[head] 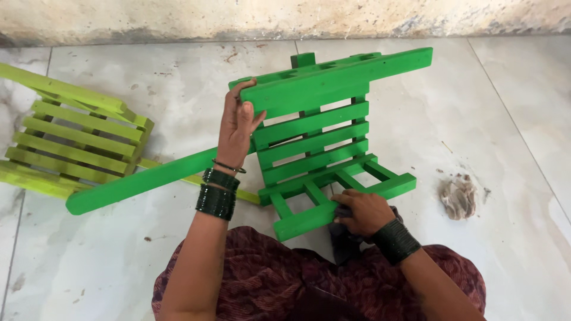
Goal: The person sits on the floor and wipes painted green and lime wooden chair components with a gray cloth, steadying each piece with one hand while rubbing its slats and frame. They turn and reposition the pieces to wipe different sides, then set the wiped pieces aside.
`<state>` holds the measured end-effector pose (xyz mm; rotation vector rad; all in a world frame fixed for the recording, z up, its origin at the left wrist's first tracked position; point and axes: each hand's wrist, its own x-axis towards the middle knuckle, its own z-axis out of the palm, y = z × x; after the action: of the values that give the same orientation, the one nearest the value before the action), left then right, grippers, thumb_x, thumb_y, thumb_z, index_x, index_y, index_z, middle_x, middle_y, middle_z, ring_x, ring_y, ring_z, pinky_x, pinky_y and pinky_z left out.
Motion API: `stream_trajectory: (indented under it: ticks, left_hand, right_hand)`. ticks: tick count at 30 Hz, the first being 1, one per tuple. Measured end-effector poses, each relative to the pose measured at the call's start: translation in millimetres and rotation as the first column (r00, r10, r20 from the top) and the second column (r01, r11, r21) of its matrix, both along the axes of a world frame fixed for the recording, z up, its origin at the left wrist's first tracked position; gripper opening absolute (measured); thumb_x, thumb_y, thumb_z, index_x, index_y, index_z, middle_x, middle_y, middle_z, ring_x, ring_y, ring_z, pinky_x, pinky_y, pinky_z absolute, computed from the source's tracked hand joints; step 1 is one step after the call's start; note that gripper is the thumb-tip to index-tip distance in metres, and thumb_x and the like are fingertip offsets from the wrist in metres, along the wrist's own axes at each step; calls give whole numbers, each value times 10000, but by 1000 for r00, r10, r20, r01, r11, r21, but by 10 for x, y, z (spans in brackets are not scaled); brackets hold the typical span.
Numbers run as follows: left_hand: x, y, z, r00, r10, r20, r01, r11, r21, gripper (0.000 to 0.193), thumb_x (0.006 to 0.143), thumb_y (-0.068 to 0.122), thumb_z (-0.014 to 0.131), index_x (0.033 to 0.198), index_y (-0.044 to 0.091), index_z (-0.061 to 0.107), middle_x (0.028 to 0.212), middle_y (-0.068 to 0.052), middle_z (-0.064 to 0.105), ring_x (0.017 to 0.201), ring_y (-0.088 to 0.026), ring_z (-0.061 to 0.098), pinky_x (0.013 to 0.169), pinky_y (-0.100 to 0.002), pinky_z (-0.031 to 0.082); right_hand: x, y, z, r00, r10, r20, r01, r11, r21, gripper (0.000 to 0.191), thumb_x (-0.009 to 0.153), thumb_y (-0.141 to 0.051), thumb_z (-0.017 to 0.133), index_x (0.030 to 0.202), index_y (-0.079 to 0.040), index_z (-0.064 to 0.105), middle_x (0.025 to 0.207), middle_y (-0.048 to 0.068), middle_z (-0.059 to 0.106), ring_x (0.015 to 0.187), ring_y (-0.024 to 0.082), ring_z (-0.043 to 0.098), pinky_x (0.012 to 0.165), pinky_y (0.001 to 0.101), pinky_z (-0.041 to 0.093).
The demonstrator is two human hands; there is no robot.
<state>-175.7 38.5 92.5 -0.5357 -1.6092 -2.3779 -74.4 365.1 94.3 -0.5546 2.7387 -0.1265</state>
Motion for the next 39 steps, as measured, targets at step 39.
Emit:
stream_trajectory:
  ticks: [39]
  left_hand:
    - [422,245,1110,902,223,-369,-420,262,-869,559,693,141,846,1228,184,691,1111,-74,650,992,-355,652,814,-484,520]
  right_hand:
    - [604,16,-571,948,-202,-245,160,971,-179,694,736,-427,830,1370,-315,571,1411,12,576,1048,307,698,802,460,589]
